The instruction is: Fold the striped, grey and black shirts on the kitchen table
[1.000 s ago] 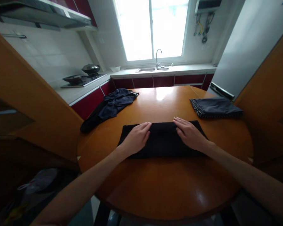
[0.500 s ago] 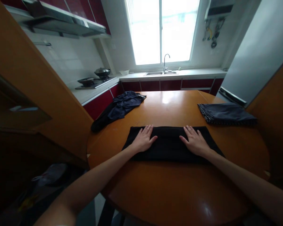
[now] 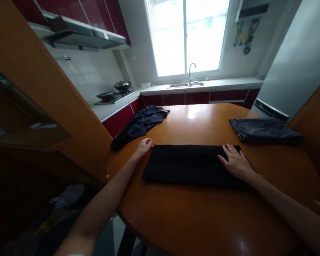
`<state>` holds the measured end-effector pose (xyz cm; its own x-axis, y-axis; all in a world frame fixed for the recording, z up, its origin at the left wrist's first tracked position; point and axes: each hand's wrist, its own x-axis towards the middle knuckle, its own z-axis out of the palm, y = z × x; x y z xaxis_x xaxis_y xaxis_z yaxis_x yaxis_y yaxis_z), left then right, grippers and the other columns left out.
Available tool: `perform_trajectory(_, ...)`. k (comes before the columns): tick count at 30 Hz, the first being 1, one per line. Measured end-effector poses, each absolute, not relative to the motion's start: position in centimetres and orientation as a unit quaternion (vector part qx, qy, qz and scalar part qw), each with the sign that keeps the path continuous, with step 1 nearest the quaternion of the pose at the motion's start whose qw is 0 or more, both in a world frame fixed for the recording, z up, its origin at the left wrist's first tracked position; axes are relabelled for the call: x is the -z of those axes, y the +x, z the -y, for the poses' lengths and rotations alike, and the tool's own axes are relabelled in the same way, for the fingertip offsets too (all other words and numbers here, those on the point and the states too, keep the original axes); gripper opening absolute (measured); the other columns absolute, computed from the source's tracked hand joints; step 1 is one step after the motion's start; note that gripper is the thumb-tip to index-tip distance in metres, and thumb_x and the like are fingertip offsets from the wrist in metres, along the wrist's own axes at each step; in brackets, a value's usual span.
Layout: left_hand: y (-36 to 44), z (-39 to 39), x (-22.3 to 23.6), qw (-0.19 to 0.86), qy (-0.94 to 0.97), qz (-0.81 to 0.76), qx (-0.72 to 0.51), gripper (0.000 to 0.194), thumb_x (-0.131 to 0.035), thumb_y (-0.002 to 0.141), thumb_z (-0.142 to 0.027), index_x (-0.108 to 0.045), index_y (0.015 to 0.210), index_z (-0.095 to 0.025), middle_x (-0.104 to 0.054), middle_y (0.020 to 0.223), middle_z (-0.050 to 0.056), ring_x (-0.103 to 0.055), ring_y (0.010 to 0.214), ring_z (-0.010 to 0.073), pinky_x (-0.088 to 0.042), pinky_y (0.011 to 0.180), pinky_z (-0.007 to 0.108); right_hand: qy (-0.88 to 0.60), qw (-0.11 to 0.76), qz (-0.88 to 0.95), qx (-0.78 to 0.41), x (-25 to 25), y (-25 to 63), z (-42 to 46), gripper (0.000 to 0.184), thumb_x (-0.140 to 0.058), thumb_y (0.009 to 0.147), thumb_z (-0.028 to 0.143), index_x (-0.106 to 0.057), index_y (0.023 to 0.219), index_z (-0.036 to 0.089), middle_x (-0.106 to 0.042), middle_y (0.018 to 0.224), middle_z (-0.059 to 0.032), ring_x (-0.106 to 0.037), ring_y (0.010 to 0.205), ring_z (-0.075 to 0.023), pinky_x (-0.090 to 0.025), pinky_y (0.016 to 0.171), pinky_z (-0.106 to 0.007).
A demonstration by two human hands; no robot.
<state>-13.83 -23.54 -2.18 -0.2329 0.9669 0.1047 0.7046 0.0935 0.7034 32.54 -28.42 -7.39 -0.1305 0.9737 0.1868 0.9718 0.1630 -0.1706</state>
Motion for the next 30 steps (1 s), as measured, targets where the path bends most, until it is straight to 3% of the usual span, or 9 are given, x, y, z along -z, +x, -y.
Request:
perform_trajectory(4,-13.4,22.3,1.7,0.276,0.573,-0.698,-0.328,0.038,-0.077,0.078,-0.044,-0.072,0.095,-0.011,-0.067,0.064,0.004,-0.059,0.051,0.0136,-0.043,0.051,0.022,-0.641,0.132,0.756,0.005,7.6,32.8,28.4,0.073,-0.026,0.099,0.058,-0.041,0.152,0.009,-0.035,0.16,-0.0183,-0.028,0.15,-0.0316,-0.025,0.119,-0.057)
perform_trajectory(10,-13.0,22.9,2.4,0.26,0.569,-0.7,-0.344,0.038,-0.078,0.078,-0.038,-0.071,0.105,-0.012,-0.07,0.073,0.005,-0.059,0.054,0.013,-0.043,0.052,0.023,-0.636,0.142,0.759,0.011,7.9,33.2,28.4,0.07,-0.029,0.099,0.056,-0.043,0.15,0.011,-0.037,0.159,-0.0185,-0.031,0.148,-0.0329,-0.027,0.118,-0.058)
perform_trajectory(14,-13.0,23.1,3.0,0.186,0.584,-0.715,-0.336,0.027,-0.072,0.083,-0.031,-0.071,0.101,-0.012,-0.071,0.083,0.01,-0.067,0.074,0.0201,-0.051,0.07,0.029,-0.632,0.141,0.762,0.009,7.9,33.4,28.3,0.071,-0.029,0.098,0.058,-0.043,0.151,0.012,-0.037,0.159,-0.0187,-0.031,0.148,-0.0335,-0.027,0.117,-0.059)
perform_trajectory(17,-11.9,24.0,2.5,0.136,0.609,-0.713,-0.32,0.025,-0.069,0.085,-0.026,-0.071,0.106,-0.012,-0.07,0.102,0.015,-0.066,0.101,0.0277,-0.048,0.093,0.038,-0.638,0.134,0.758,0.004,7.7,33.3,28.3,0.071,-0.029,0.099,0.057,-0.042,0.151,0.011,-0.036,0.159,-0.019,-0.03,0.149,-0.0325,-0.026,0.118,-0.057)
perform_trajectory(20,-9.1,26.2,1.7,0.094,0.691,-0.655,-0.292,0.036,-0.063,0.092,-0.028,-0.066,0.126,-0.016,-0.062,0.13,0.015,-0.055,0.126,0.0295,-0.037,0.11,0.043,-0.647,0.124,0.753,-0.001,7.3,32.9,28.4,0.07,-0.03,0.099,0.055,-0.042,0.151,0.009,-0.036,0.16,-0.0189,-0.029,0.149,-0.0313,-0.025,0.119,-0.055)
perform_trajectory(24,-4.0,30.7,1.2,0.055,0.858,-0.478,-0.179,0.052,-0.045,0.103,-0.045,-0.043,0.151,-0.026,-0.041,0.158,0.009,-0.035,0.146,0.0274,-0.022,0.121,0.049,-0.659,0.14,0.738,0.03,5.5,31.8,29.7,0.063,-0.034,0.101,0.047,-0.045,0.148,0.007,-0.037,0.159,-0.0207,-0.029,0.149,-0.0331,-0.022,0.12,-0.056)
perform_trajectory(27,-1.2,33.8,1.4,0.064,0.904,-0.409,-0.105,0.061,-0.038,0.103,-0.054,-0.027,0.159,-0.031,-0.025,0.165,0.006,-0.019,0.153,0.028,-0.015,0.123,0.053,-0.621,0.192,0.755,0.084,3.7,29.8,31.8,0.056,-0.032,0.103,0.036,-0.047,0.147,0.005,-0.033,0.16,-0.0202,-0.022,0.152,-0.0325,-0.012,0.122,-0.056)
perform_trajectory(30,0.4,35.7,1.9,0.06,0.928,-0.361,-0.069,0.069,-0.038,0.102,-0.059,-0.017,0.161,-0.031,-0.019,0.167,0.005,-0.013,0.154,0.0284,-0.011,0.124,0.053,-0.506,0.194,0.839,0.053,3.1,27.1,34.1,0.057,-0.031,0.104,0.038,-0.042,0.152,0.009,-0.031,0.163,-0.0141,-0.021,0.153,-0.0255,-0.016,0.124,-0.047)
